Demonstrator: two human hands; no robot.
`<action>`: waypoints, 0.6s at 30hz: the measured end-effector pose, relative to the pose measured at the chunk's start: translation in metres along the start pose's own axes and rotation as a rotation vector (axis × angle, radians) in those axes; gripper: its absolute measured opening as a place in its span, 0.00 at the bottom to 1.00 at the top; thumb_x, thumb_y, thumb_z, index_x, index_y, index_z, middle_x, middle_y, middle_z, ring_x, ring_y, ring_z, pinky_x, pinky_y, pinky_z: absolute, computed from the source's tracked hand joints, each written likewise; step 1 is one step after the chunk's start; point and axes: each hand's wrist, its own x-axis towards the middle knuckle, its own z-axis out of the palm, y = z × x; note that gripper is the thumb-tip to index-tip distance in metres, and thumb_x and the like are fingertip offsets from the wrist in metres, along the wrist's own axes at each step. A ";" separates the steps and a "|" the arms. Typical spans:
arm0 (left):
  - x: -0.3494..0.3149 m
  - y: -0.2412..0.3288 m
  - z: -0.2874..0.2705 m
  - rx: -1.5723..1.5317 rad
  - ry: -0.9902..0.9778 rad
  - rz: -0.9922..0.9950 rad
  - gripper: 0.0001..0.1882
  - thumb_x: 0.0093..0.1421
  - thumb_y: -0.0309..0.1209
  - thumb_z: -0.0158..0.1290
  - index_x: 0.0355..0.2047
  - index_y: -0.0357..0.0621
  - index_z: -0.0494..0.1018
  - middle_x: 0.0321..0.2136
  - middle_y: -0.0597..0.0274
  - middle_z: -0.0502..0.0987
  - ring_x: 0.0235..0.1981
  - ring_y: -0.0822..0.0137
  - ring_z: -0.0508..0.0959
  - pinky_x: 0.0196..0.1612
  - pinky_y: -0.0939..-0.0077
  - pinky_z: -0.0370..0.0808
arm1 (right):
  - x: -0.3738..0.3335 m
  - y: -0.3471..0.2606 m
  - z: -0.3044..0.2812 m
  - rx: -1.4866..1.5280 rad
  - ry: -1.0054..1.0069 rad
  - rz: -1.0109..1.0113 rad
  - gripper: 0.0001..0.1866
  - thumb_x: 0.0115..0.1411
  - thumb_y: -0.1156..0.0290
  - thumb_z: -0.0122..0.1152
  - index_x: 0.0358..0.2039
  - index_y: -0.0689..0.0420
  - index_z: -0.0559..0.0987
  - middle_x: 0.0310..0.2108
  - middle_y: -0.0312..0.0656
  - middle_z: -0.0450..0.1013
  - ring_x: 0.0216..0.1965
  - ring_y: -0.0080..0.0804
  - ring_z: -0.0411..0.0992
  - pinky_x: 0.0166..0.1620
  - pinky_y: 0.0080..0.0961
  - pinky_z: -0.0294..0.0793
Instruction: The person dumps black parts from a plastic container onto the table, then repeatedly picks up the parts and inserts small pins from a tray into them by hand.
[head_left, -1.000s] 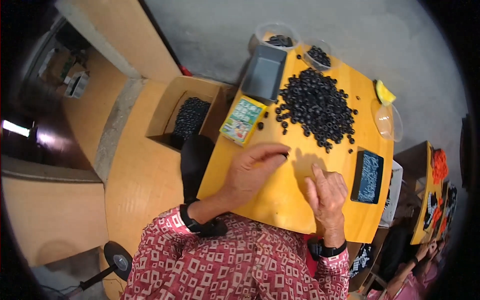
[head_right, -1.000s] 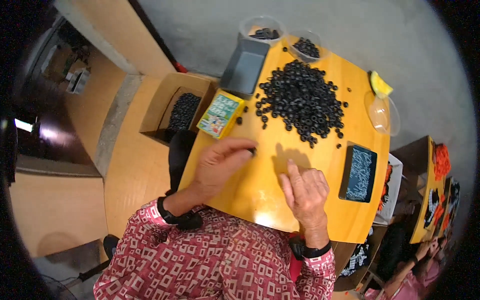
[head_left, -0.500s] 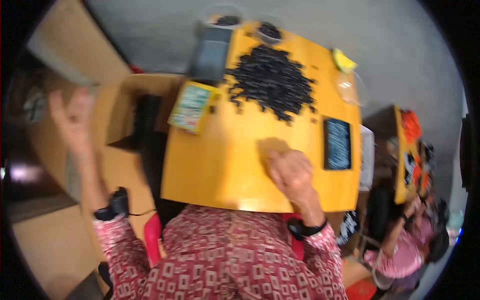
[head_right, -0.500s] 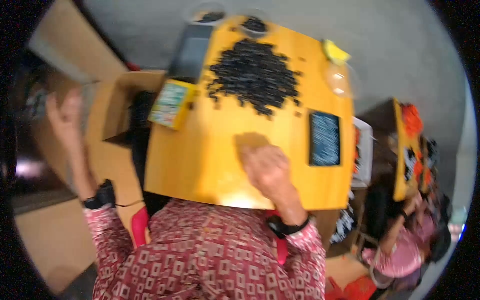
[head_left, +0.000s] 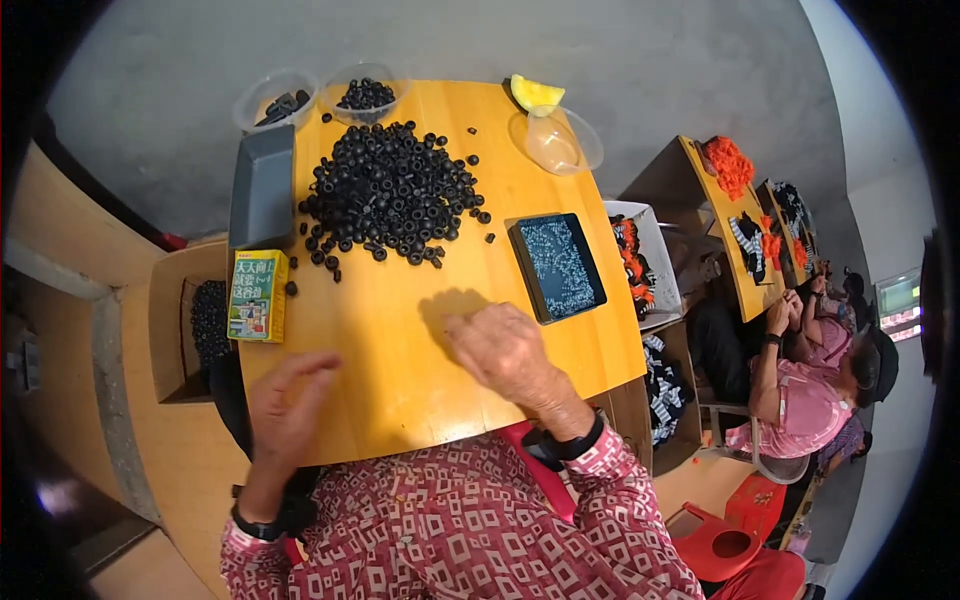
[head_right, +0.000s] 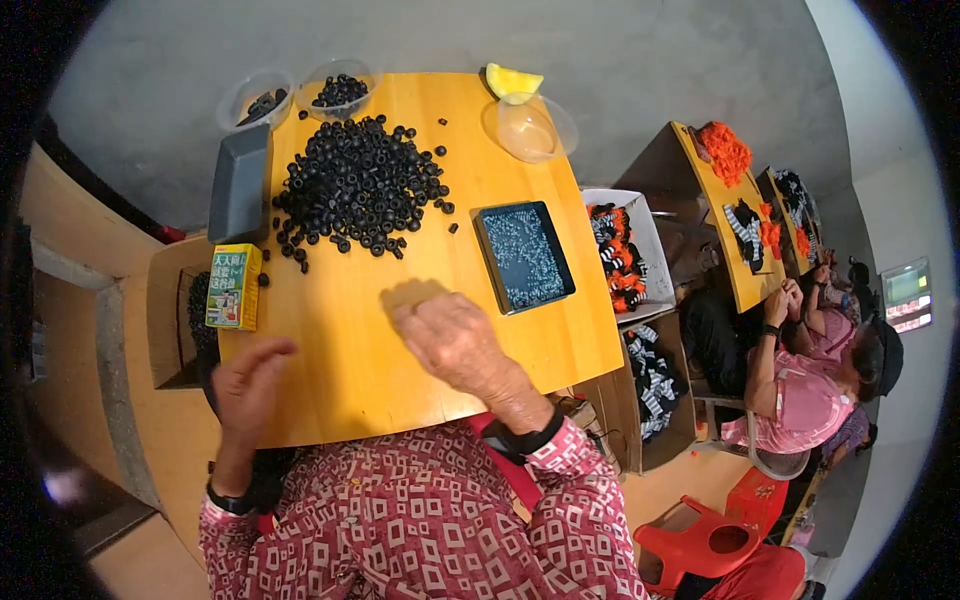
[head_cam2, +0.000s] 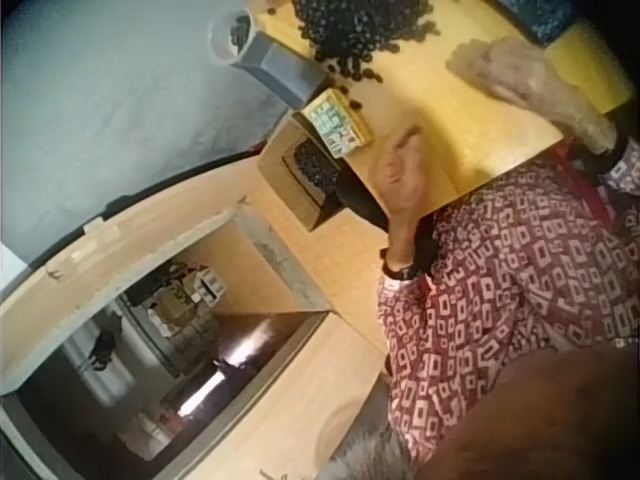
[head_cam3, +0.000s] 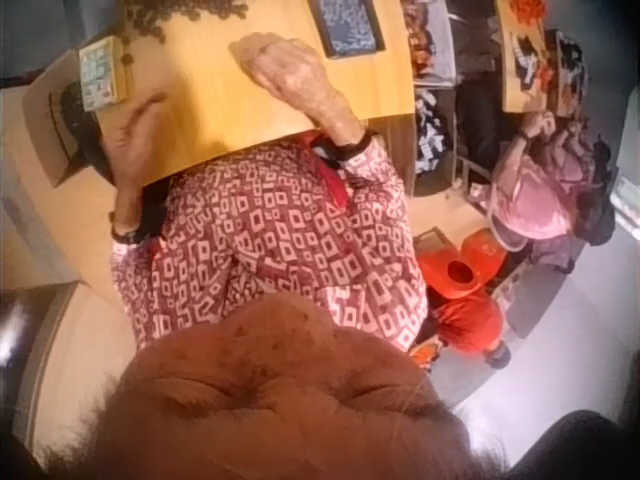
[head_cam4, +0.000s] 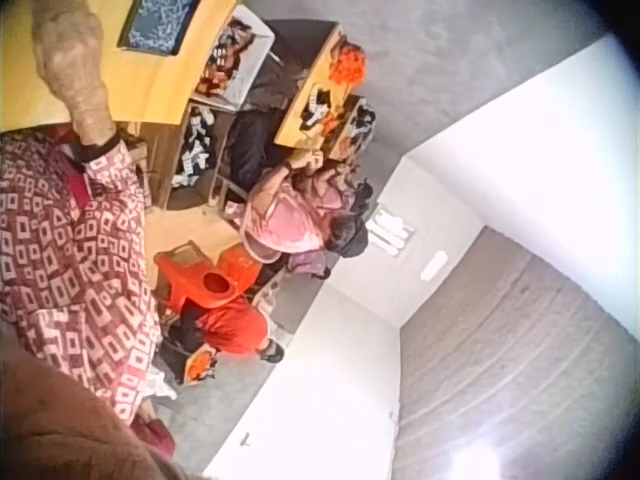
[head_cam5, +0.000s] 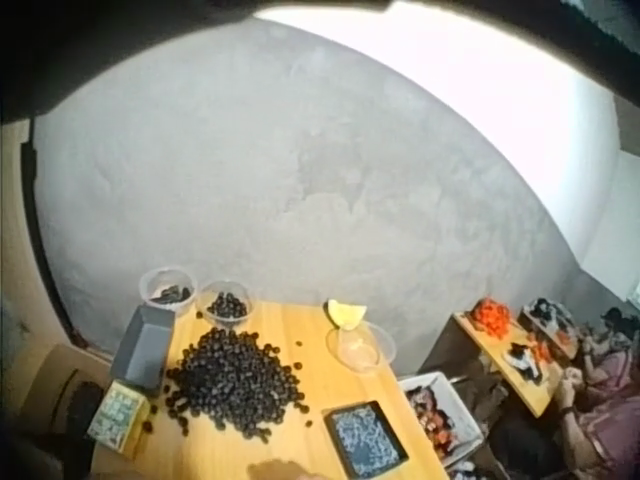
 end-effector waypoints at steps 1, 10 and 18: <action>0.000 0.002 0.009 -0.015 -0.064 -0.011 0.08 0.65 0.21 0.52 0.42 0.33 0.78 0.37 0.58 0.83 0.42 0.70 0.81 0.46 0.78 0.75 | -0.001 0.010 -0.009 -0.058 -0.001 0.021 0.09 0.53 0.76 0.68 0.35 0.61 0.81 0.24 0.42 0.71 0.27 0.36 0.73 0.33 0.32 0.75; -0.002 -0.021 0.040 -0.291 -0.155 -0.178 0.10 0.67 0.25 0.52 0.46 0.34 0.78 0.39 0.59 0.82 0.41 0.71 0.80 0.47 0.80 0.75 | -0.011 0.103 -0.056 -0.126 -0.093 0.518 0.18 0.55 0.76 0.66 0.47 0.62 0.79 0.43 0.50 0.75 0.43 0.50 0.75 0.47 0.37 0.76; 0.000 -0.024 0.046 -0.265 -0.158 -0.213 0.10 0.67 0.24 0.52 0.46 0.34 0.77 0.38 0.60 0.82 0.40 0.73 0.80 0.45 0.82 0.76 | -0.009 0.105 -0.030 -0.158 -0.219 0.483 0.16 0.52 0.77 0.66 0.43 0.59 0.80 0.38 0.47 0.74 0.43 0.48 0.73 0.46 0.39 0.75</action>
